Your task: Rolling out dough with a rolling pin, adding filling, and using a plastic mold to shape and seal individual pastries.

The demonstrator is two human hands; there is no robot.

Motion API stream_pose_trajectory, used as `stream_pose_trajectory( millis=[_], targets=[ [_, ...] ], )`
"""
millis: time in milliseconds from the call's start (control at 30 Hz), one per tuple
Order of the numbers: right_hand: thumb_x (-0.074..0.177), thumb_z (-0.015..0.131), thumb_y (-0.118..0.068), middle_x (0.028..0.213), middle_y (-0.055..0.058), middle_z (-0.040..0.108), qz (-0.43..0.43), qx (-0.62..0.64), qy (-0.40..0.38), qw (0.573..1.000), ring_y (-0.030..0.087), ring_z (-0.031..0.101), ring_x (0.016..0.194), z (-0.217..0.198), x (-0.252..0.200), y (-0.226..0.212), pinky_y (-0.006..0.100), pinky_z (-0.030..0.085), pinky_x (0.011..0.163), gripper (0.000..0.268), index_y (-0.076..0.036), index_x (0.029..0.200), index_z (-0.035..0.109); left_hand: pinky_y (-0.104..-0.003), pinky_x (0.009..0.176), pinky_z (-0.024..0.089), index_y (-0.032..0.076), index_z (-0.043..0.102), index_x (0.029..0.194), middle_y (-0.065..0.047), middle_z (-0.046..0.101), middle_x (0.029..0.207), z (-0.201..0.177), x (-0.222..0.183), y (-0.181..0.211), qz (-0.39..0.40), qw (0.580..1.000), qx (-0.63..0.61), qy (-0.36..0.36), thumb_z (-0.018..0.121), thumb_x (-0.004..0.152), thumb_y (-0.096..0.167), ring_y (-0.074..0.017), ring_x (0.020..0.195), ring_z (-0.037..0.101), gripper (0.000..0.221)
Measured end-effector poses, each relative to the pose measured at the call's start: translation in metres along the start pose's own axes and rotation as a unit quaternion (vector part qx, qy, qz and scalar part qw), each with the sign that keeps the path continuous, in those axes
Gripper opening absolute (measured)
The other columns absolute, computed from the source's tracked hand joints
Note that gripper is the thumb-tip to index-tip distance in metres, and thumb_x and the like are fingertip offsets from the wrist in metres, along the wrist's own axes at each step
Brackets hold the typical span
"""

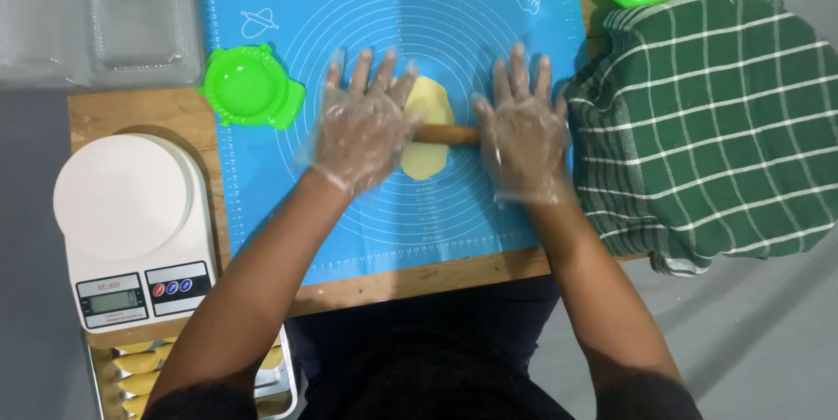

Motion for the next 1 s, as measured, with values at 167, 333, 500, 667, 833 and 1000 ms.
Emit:
stream_pose_trajectory(
  millis=[167,333,500,667,833,1000],
  targets=[
    [0.108,0.018,-0.053,0.170,0.006,0.001,-0.001,0.021,-0.028,0.999,0.042,0.007,0.154,0.016,0.043,0.008,0.067,0.016,0.119,0.068,-0.014,0.164,0.017,-0.061,0.122,0.002,0.021,0.011,0.164,-0.013,0.011,0.170,0.034,0.037,-0.022,-0.036,0.997,0.001,-0.064,0.010,0.105,0.056,-0.0413,0.155,0.009,0.068],
    [0.107,0.013,-0.056,0.170,0.005,0.003,-0.021,0.027,-0.033,0.999,0.042,0.010,0.154,0.009,0.020,0.001,0.069,0.017,0.118,0.070,-0.017,0.164,0.015,-0.066,0.121,0.004,0.022,0.020,0.163,-0.013,0.019,0.168,0.010,0.009,-0.011,-0.055,0.998,-0.006,-0.007,0.015,0.107,0.057,-0.0420,0.154,0.017,0.066],
    [0.107,0.035,-0.057,0.170,0.009,0.027,-0.045,-0.045,-0.001,0.998,0.039,0.028,0.152,0.015,-0.023,0.001,0.068,0.028,0.115,0.067,-0.022,0.163,0.036,-0.051,0.119,0.033,0.010,0.067,0.132,-0.013,0.060,0.147,0.010,-0.047,0.006,0.014,0.995,0.021,0.095,0.043,0.108,0.053,-0.0335,0.146,0.043,0.055],
    [0.109,0.033,-0.053,0.169,0.010,0.030,-0.059,-0.028,-0.010,0.998,0.038,0.031,0.151,0.013,-0.037,0.001,0.061,0.032,0.117,0.063,-0.020,0.162,0.038,-0.046,0.112,0.046,0.004,0.076,0.111,-0.014,0.065,0.140,0.007,-0.067,0.013,0.022,0.978,0.069,0.195,0.064,0.098,0.032,-0.0335,0.140,0.050,0.034],
    [0.109,0.035,-0.048,0.169,0.011,0.028,-0.078,0.021,-0.028,0.996,0.039,0.027,0.152,0.007,-0.044,-0.002,0.059,0.030,0.118,0.060,-0.018,0.162,0.038,-0.047,0.113,0.041,0.002,0.073,0.112,-0.017,0.067,0.136,0.006,-0.084,0.026,-0.015,0.975,0.092,0.201,0.057,0.102,0.029,-0.0349,0.138,0.052,0.033],
    [0.109,0.038,-0.049,0.171,0.008,0.026,-0.110,-0.057,0.014,0.992,0.041,0.027,0.153,0.016,-0.014,-0.013,0.060,0.029,0.120,0.060,-0.021,0.162,0.039,-0.059,0.124,0.019,0.001,0.062,0.137,-0.022,0.056,0.148,0.039,-0.087,0.021,-0.093,0.995,0.002,0.048,0.049,0.104,0.051,-0.0406,0.147,0.041,0.061]
  ],
)
Point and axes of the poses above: each hand's wrist, its own x-axis towards the middle knuckle, its own z-axis out of the palm, y = z × x, the point moved 9 cm from there along x, towards the middle knuckle
